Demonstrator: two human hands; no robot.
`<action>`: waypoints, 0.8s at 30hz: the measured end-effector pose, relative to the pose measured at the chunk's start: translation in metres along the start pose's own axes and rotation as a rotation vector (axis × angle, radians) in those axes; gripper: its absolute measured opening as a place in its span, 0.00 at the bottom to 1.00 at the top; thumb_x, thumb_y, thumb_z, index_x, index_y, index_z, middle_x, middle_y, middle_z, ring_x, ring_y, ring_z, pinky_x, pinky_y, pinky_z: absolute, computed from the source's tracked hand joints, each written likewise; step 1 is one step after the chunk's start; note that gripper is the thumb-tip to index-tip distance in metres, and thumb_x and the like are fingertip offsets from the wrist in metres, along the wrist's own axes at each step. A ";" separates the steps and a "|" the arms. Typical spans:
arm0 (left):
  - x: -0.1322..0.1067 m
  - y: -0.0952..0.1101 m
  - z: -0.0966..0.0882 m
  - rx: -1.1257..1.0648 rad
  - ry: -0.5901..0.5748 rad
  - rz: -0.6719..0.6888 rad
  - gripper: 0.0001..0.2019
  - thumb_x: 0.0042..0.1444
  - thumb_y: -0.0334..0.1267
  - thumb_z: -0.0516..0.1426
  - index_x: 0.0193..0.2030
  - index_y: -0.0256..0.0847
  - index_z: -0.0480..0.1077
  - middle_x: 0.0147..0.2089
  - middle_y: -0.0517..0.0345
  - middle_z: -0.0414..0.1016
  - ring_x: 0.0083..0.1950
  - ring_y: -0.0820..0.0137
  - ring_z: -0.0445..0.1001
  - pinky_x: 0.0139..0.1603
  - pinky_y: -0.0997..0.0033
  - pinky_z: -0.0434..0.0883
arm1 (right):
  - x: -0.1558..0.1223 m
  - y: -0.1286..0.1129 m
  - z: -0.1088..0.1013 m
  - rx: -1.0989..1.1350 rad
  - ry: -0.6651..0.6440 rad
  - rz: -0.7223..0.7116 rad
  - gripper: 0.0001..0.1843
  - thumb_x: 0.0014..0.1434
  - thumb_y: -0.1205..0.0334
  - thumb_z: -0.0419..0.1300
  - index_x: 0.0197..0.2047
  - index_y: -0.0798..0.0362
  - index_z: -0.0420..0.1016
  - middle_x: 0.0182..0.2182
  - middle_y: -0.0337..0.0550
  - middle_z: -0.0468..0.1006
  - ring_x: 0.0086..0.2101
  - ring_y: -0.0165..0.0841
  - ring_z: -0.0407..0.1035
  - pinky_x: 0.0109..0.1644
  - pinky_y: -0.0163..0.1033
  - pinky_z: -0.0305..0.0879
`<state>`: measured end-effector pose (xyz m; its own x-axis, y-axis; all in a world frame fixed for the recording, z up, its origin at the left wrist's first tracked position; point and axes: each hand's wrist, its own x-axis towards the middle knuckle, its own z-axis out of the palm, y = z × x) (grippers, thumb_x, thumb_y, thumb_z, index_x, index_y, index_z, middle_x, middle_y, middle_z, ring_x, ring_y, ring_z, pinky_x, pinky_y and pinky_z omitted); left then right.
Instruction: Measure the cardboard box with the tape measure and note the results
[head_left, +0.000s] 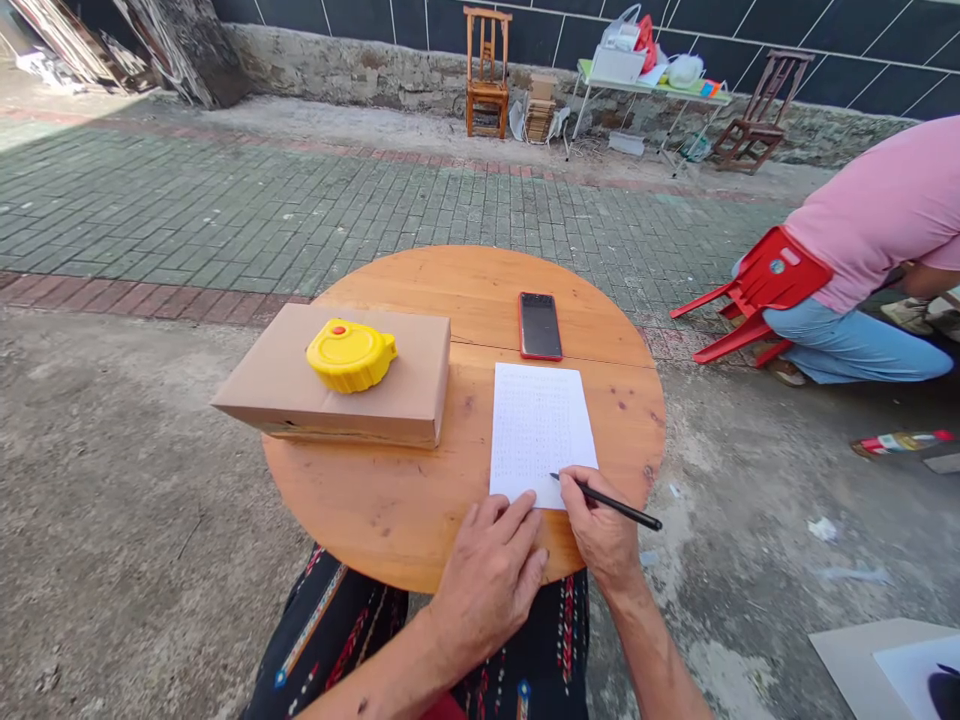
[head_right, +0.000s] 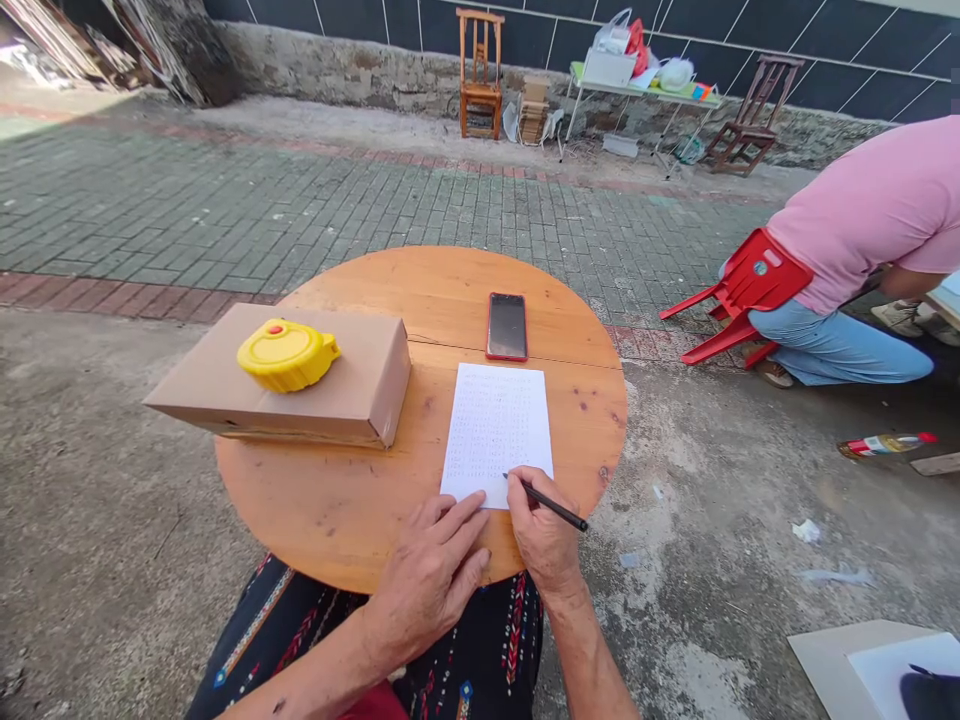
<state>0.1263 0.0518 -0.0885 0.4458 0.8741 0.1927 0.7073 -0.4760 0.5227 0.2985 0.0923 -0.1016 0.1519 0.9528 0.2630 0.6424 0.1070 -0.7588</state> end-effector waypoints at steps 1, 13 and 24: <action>0.000 0.000 0.000 0.002 0.001 0.001 0.15 0.65 0.36 0.54 0.57 0.38 0.71 0.64 0.53 0.71 0.55 0.56 0.67 0.57 0.48 0.72 | 0.000 0.000 0.000 -0.005 0.003 -0.005 0.12 0.65 0.55 0.56 0.34 0.51 0.76 0.26 0.38 0.80 0.26 0.31 0.72 0.34 0.35 0.69; 0.001 0.000 -0.001 0.001 0.008 0.001 0.15 0.64 0.35 0.54 0.56 0.38 0.71 0.63 0.52 0.72 0.54 0.57 0.68 0.56 0.49 0.73 | -0.002 0.004 -0.001 -0.027 -0.012 -0.023 0.12 0.65 0.56 0.56 0.34 0.51 0.76 0.26 0.38 0.80 0.25 0.31 0.72 0.33 0.35 0.69; 0.000 0.000 -0.001 0.010 -0.001 0.002 0.16 0.65 0.36 0.54 0.57 0.39 0.70 0.64 0.52 0.71 0.54 0.57 0.68 0.56 0.49 0.73 | -0.003 0.003 -0.003 0.041 -0.029 0.012 0.12 0.64 0.56 0.57 0.32 0.51 0.76 0.24 0.38 0.78 0.25 0.31 0.71 0.32 0.36 0.68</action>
<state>0.1257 0.0525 -0.0881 0.4479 0.8729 0.1934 0.7118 -0.4790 0.5137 0.3016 0.0889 -0.1029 0.1370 0.9619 0.2368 0.6094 0.1067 -0.7857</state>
